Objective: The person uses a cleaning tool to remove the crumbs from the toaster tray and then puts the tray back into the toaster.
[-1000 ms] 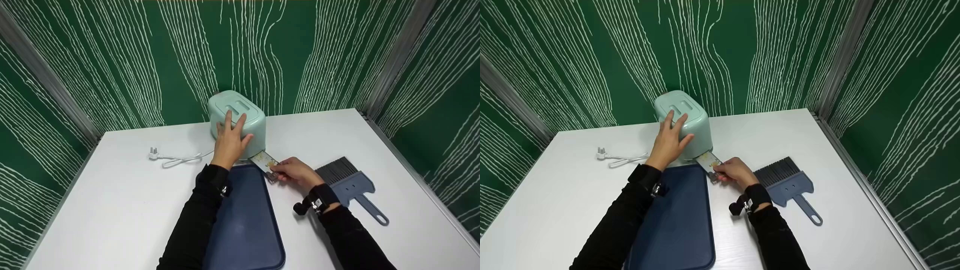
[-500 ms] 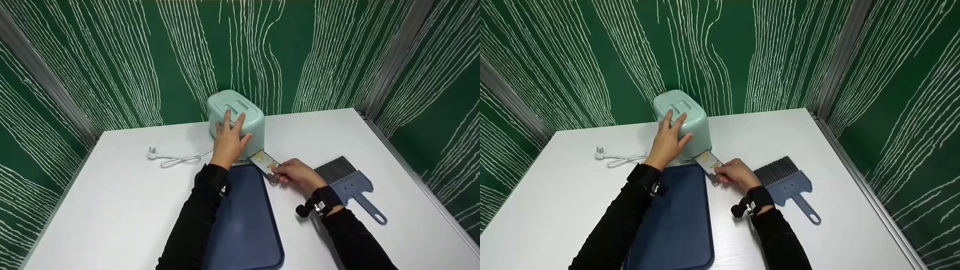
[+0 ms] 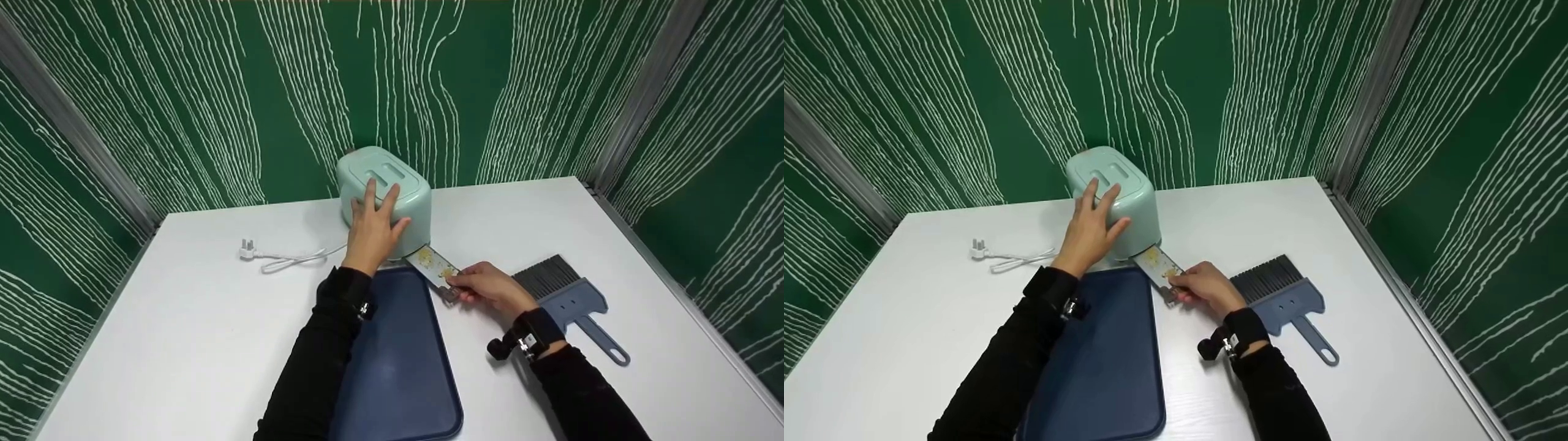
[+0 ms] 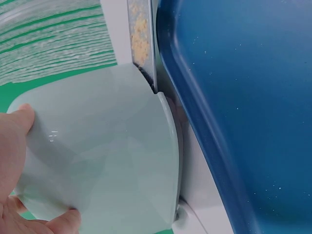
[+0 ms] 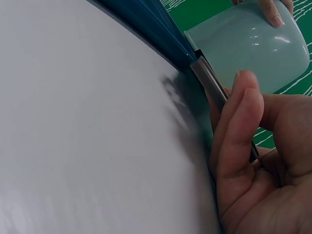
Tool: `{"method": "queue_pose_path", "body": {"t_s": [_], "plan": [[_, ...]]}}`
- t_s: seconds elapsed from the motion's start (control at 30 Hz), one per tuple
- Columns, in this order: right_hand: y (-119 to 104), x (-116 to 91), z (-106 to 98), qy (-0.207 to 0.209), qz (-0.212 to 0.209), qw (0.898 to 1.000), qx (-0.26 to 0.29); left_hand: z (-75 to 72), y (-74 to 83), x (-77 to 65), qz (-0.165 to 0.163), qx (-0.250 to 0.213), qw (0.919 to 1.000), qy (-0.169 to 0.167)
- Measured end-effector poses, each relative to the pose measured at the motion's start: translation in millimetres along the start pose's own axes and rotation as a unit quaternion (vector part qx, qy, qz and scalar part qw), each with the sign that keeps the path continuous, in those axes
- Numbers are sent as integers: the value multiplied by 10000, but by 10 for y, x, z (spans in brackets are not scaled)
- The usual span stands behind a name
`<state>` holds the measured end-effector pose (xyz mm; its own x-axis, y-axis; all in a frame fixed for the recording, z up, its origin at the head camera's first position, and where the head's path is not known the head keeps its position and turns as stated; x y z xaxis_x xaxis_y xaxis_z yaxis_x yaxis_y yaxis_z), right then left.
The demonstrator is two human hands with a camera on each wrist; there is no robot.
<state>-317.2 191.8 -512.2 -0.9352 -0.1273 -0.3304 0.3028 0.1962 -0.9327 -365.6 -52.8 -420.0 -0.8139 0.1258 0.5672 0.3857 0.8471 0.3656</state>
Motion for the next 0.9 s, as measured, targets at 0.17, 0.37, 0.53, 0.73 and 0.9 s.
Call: {"method": "queue_pose_path", "body": {"t_s": [0.17,0.37,0.53,0.73,0.9], "plan": [[20,-31,-13,-33,70,9999,98,0,2,-3,-31,19,10000,-20],[41,-64,-31,-60,108,9999,103,5,5,-8,-68,-46,10000,-9],[53,-112,-61,-133,64,9999,45,11,4,-7,-58,-60,10000,-10],[78,-177,-117,-205,47,9997,117,7,-4,-16,128,-23,9999,114],[103,-215,-152,-203,21,9998,69,14,-5,-15,49,-59,10000,63]]}}
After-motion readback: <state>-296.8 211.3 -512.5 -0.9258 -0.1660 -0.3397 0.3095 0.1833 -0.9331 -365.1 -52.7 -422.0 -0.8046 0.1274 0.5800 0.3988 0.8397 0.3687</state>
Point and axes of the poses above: each hand's wrist, its own x-axis towards the middle knuckle, its own z-axis out of the palm, y = z × x, the point moved 2 cm from there along x, towards the middle knuckle, and after that the axes turned 11 degrees about y, right-handed, at the moved point
